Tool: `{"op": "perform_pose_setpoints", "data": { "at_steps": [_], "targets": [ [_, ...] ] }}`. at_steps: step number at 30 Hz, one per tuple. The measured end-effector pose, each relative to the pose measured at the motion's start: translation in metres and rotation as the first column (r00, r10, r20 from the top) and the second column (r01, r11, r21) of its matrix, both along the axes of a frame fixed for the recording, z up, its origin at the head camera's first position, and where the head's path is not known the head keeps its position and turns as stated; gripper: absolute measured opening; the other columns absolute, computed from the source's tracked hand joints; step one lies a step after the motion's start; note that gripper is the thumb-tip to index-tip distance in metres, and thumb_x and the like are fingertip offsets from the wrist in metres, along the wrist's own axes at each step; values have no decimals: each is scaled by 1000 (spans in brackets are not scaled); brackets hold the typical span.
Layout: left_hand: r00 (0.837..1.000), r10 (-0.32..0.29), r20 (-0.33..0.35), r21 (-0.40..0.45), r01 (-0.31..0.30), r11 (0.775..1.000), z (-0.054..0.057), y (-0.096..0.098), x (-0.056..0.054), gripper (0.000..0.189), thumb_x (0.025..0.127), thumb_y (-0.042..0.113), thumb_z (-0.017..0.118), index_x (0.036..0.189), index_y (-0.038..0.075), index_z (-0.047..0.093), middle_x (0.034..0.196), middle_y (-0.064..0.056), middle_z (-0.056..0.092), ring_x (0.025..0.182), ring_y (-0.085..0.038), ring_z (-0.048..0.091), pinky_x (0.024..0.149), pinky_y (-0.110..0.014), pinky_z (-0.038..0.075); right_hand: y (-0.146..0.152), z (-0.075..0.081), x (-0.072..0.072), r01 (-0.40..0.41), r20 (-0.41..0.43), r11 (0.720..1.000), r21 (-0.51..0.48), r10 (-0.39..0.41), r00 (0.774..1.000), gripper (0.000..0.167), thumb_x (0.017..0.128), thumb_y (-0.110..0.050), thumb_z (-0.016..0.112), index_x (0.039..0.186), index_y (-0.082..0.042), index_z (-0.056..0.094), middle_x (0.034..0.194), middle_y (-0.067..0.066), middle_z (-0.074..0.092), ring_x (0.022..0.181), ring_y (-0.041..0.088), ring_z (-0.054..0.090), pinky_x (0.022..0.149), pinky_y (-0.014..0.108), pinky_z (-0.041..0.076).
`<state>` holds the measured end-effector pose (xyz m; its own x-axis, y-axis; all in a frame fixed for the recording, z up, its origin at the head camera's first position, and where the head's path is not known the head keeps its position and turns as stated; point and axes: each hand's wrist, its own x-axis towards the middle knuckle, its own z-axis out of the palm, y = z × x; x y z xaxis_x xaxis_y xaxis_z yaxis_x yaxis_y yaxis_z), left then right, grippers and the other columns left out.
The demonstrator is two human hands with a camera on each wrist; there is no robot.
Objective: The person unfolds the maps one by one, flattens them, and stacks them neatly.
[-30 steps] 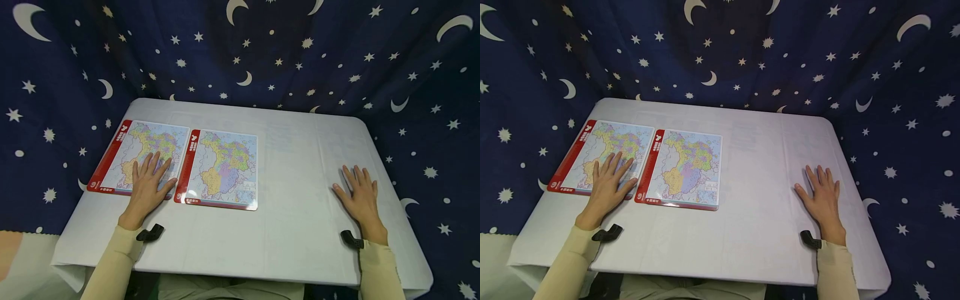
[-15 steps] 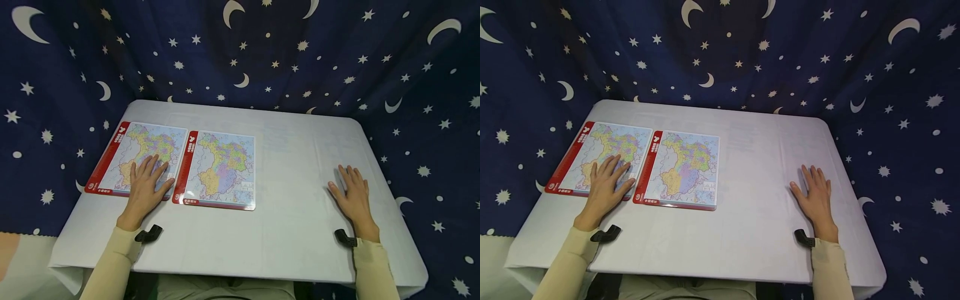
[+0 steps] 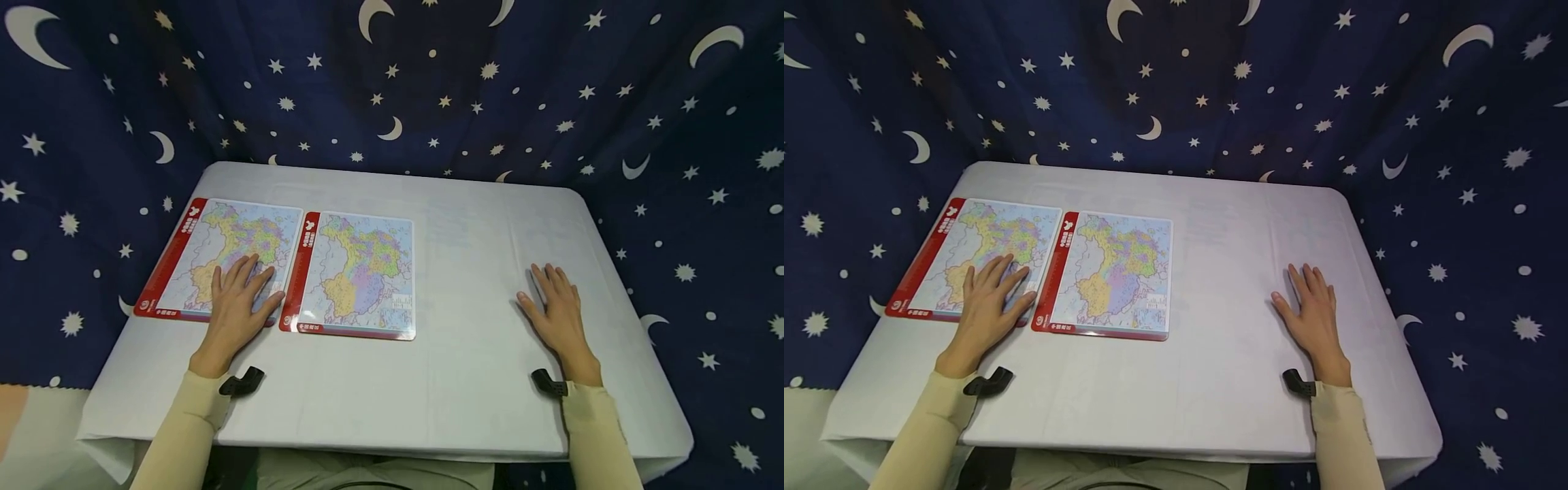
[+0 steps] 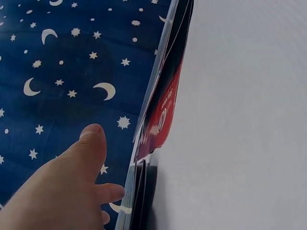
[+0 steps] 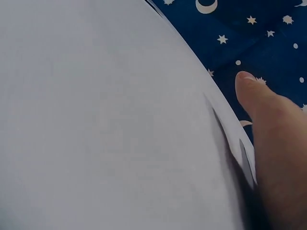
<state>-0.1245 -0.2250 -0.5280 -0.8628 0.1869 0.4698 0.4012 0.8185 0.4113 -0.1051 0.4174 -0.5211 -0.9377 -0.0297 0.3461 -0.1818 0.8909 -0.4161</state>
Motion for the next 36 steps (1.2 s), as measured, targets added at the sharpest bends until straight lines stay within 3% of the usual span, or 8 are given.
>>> {"op": "perform_pose_setpoints", "data": {
  "at_steps": [6,16,28,36],
  "targets": [
    [1000,-10,-12,2,10,1000,0,4,1,60,87,36,81,136,4,69,156,-26,51,149,-45,39,121,-77,8,-16,1,-3,-13,7,1000,24,13,1000,73,100,-46,68,159,-10,47,165,30,36,155,53,25,119,80,14],
    [999,-17,27,-19,18,1000,4,11,1,60,88,38,81,136,5,69,157,-24,50,148,-45,39,121,-76,9,-47,1,-7,-71,40,996,53,69,997,73,100,-48,67,159,-11,47,165,27,38,156,49,28,120,78,13],
    [997,-57,-55,-10,56,998,2,14,1,62,81,38,87,131,4,73,149,-25,56,141,-47,47,118,-79,16,-69,1,-9,-108,54,990,94,104,993,73,100,-50,66,158,-9,48,166,26,36,156,48,28,120,77,14],
    [995,-92,-44,21,93,995,0,17,1,58,81,32,88,129,4,74,152,-26,55,140,-48,48,117,-78,20,-84,0,-9,-136,73,986,100,129,989,76,99,-53,66,160,-11,46,168,24,34,157,45,26,120,76,15]
  ]
}}
